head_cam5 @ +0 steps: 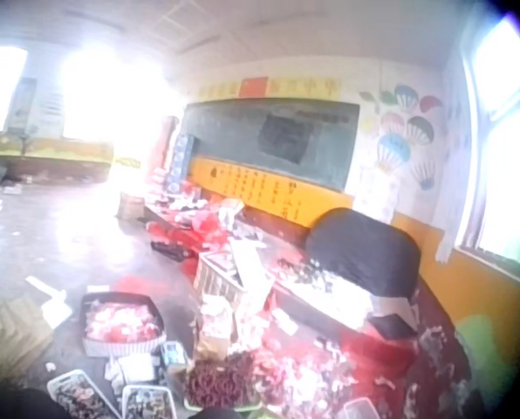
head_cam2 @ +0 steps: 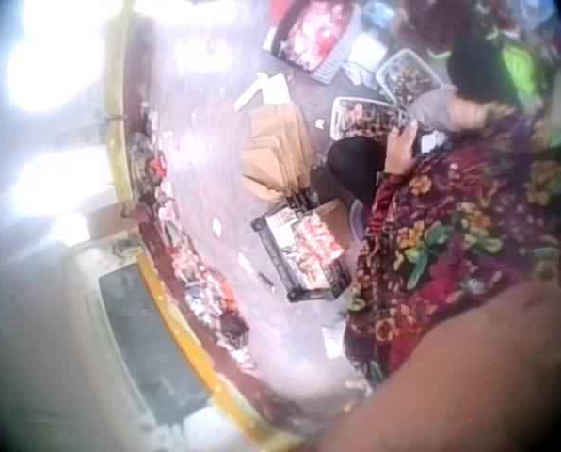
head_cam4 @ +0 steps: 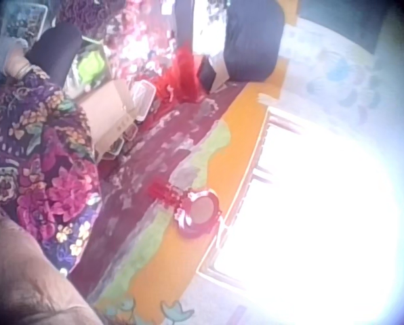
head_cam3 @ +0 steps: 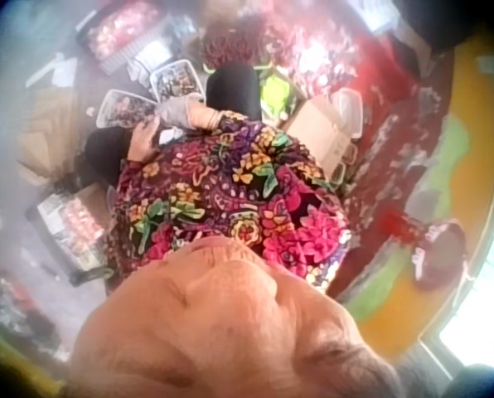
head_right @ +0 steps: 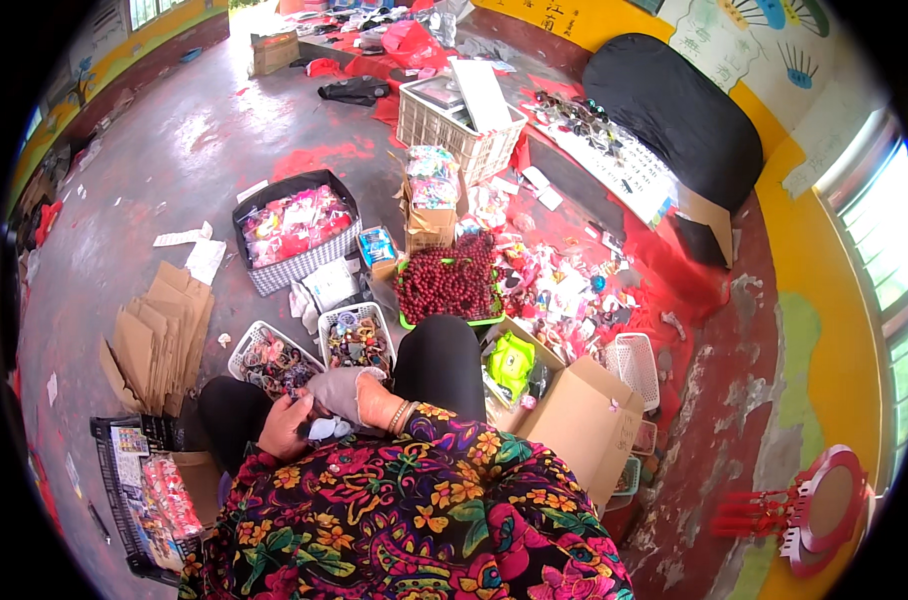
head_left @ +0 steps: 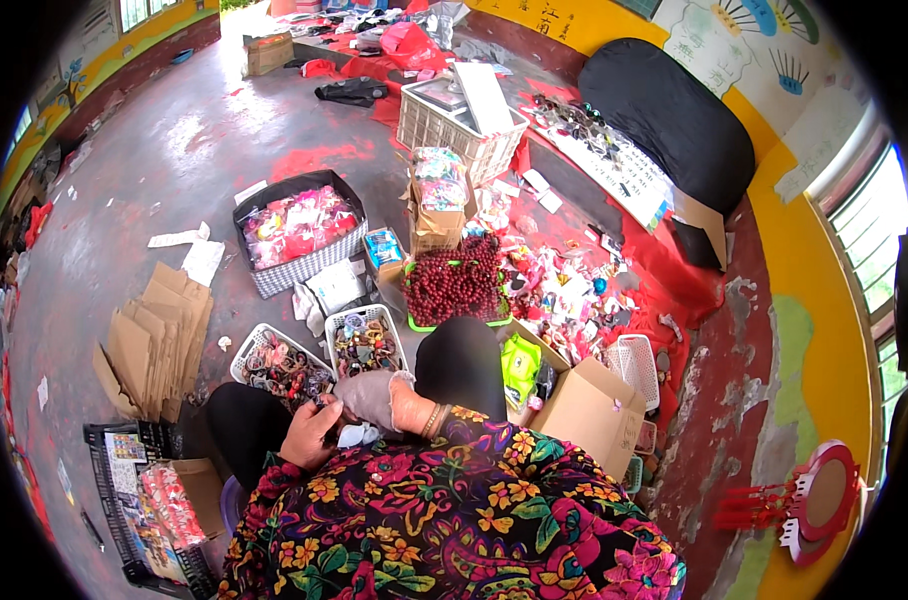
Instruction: The person sits on the floor and wipes small hair accessories with a cloth. They pick items from a white basket, wipe each one, and place them into another basket. The person also dips the cloth into a purple bucket of water to clean it.
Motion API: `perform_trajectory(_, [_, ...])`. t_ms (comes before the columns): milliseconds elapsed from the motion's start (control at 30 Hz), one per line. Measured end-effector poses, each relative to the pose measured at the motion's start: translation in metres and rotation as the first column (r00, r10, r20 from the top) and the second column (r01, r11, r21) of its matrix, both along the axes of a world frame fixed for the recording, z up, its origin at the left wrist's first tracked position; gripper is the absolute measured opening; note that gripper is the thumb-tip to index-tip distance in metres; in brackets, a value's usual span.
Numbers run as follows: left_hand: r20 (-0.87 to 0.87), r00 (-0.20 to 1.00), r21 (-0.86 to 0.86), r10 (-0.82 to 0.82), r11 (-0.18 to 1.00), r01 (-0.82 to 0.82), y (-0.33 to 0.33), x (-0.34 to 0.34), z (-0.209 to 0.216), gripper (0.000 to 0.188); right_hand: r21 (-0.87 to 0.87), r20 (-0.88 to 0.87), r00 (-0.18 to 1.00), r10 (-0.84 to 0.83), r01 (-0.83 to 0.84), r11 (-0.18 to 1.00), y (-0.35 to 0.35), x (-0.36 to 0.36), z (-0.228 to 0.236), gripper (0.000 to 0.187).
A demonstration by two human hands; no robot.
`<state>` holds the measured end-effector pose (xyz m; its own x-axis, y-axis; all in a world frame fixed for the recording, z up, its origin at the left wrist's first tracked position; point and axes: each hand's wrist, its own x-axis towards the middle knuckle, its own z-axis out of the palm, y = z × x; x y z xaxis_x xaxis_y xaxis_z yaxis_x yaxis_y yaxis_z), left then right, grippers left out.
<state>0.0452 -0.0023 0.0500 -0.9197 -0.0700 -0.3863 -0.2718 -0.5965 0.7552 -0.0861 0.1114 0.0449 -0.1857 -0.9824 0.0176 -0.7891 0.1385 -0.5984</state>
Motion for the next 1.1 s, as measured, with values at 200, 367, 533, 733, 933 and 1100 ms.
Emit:
perform_trajectory(200, [-0.056, 0.995, -0.179, -0.079, 0.981, 0.068, -0.002, 0.003, -0.005, 0.017, 0.034, 0.000, 1.000, -0.031, 0.031, 0.999, 0.003, 0.005, -0.002, 0.008])
perform_trajectory(367, [-0.093, 0.987, -0.111, 0.131, 0.984, -0.141, -0.006, 0.005, -0.006, 0.016, -0.239, -0.051, 0.997, -0.055, 0.041, 0.970, -0.010, 0.000, -0.018, 0.008])
perform_trajectory(533, [-0.111, 0.980, -0.190, -0.167, 0.971, 0.144, -0.012, 0.006, -0.006, 0.014, -0.009, -0.066, 0.996, -0.053, 0.052, 0.999, -0.002, 0.003, 0.019, 0.010])
perform_trajectory(733, [-0.137, 0.985, -0.090, -0.104, 0.992, 0.092, -0.012, 0.017, -0.023, 0.019, 0.021, -0.156, 0.984, -0.084, 0.088, 0.996, 0.004, 0.015, 0.010, 0.017])
perform_trajectory(933, [-0.192, 0.979, 0.080, 0.064, 0.996, -0.049, -0.011, 0.017, -0.023, 0.012, 0.025, 0.360, 0.880, -0.309, 0.322, 0.946, 0.004, 0.019, 0.013, 0.013])
perform_trajectory(1100, [-0.012, 0.998, -0.302, -0.060, 0.952, 0.054, -0.015, 0.014, -0.013, 0.011, -0.233, -0.314, 0.932, -0.179, 0.107, 0.967, -0.004, -0.010, -0.020, 0.025])
